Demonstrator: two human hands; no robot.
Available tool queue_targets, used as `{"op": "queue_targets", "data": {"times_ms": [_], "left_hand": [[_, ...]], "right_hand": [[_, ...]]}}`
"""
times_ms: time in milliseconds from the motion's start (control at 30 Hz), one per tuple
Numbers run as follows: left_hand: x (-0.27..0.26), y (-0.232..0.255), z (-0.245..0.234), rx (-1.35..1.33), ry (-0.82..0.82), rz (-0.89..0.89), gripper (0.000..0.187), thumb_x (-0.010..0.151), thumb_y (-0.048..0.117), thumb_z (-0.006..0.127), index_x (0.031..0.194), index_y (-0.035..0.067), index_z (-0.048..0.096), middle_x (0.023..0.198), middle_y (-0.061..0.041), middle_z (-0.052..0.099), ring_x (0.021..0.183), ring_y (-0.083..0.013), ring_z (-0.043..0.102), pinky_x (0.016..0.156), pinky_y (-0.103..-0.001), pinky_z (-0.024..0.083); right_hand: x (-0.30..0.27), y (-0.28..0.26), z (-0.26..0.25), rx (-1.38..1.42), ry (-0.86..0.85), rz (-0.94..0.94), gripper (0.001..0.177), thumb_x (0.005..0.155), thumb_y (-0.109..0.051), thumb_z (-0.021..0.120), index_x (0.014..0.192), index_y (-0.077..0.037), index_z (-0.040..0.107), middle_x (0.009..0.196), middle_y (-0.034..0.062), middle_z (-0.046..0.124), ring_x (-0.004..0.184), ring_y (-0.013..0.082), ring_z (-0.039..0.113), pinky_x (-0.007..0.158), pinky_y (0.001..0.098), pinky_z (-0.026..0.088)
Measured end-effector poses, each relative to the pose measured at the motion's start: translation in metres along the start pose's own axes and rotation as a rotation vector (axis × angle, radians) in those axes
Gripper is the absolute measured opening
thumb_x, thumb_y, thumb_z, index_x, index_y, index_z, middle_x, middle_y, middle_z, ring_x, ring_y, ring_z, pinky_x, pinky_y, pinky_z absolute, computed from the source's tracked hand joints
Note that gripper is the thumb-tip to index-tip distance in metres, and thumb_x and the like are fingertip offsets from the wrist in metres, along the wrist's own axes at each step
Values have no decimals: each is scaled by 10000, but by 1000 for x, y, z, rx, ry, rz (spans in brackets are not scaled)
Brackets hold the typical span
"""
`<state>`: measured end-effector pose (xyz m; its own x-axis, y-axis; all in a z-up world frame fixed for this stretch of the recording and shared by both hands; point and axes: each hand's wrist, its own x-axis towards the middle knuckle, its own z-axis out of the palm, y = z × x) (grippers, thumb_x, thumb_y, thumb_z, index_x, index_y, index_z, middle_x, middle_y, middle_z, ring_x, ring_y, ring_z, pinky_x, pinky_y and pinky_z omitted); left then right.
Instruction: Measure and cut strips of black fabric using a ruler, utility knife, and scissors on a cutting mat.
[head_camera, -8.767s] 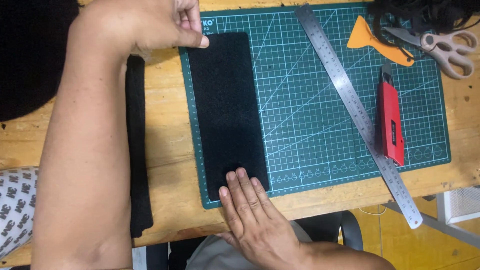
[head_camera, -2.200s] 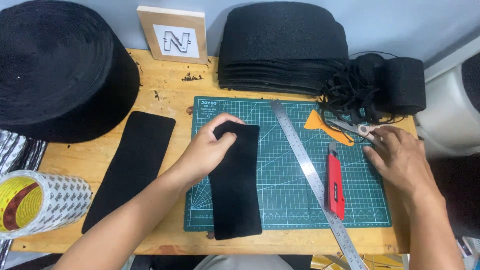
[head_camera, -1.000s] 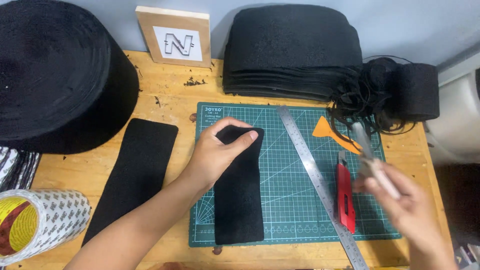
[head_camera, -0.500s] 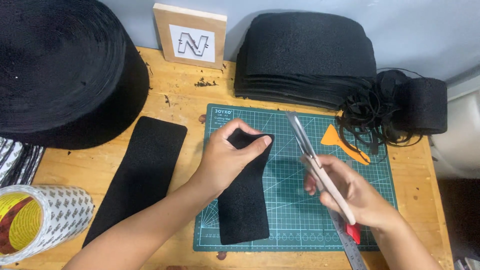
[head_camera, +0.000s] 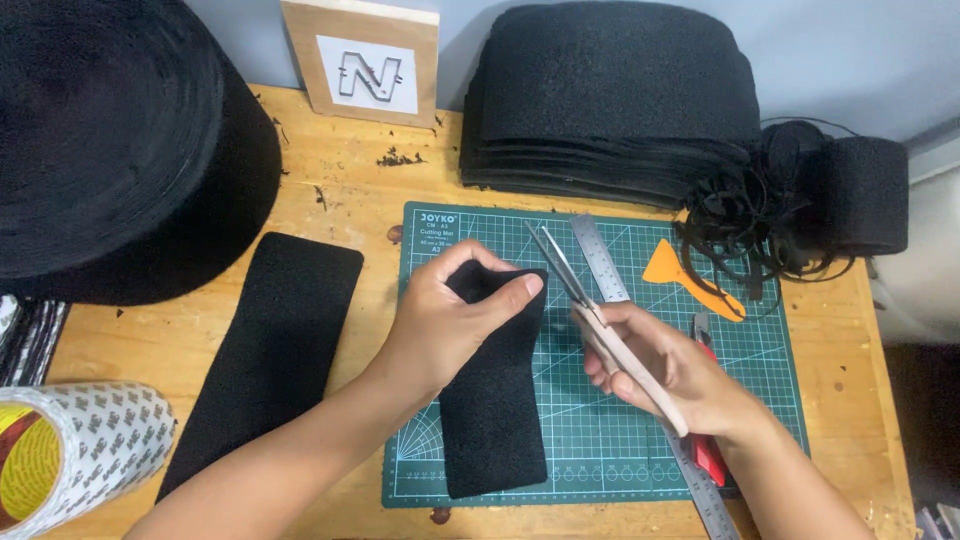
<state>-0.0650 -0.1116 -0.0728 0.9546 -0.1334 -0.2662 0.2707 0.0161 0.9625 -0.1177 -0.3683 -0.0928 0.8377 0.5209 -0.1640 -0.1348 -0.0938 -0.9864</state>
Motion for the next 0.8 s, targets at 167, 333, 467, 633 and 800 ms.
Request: {"op": "queue_targets", "data": {"times_ms": [167,333,467,633,800], "left_hand": [[2,-5,1,-169,3,86,197,743,75,875,860,-12,743,771,-182,776,684,-126,662,598,-223,573],[-2,-6,2,-200,-32,89,192,758,53,861,883,-32,742,783,-200,778,705,-134,649,632,-233,576],[-2,-9,3,-208,-44,94,194,762,49,863,879,-32,732,799,-203,780,721,-139,653,649,-251,581],[-2,-8,4,-235,-56,116,188,769,32,852,883,-44,722,769,-199,764,699,-140,634,643,-247,569],[-2,-9,5,-227,-57,124,165,775,15,843,874,-46,726,760,-196,763,702,-126,624,629,-233,562]], "right_hand": [[10,7,3,0,26,-140,551,874,-216,729,1290,105,563,866,203,706,807,275,738,691,415,670],[11,4,7,49,-5,-154,556,889,-207,717,1305,117,539,869,205,688,818,268,716,703,409,656],[12,8,6,59,-7,-160,577,888,-201,717,1317,130,519,878,215,693,825,257,719,705,394,653],[11,11,8,66,-12,-166,581,889,-196,712,1325,130,510,882,219,686,825,256,712,689,380,645],[12,11,8,32,-1,-154,581,888,-189,709,1332,129,510,882,219,684,819,257,706,683,396,651]]}}
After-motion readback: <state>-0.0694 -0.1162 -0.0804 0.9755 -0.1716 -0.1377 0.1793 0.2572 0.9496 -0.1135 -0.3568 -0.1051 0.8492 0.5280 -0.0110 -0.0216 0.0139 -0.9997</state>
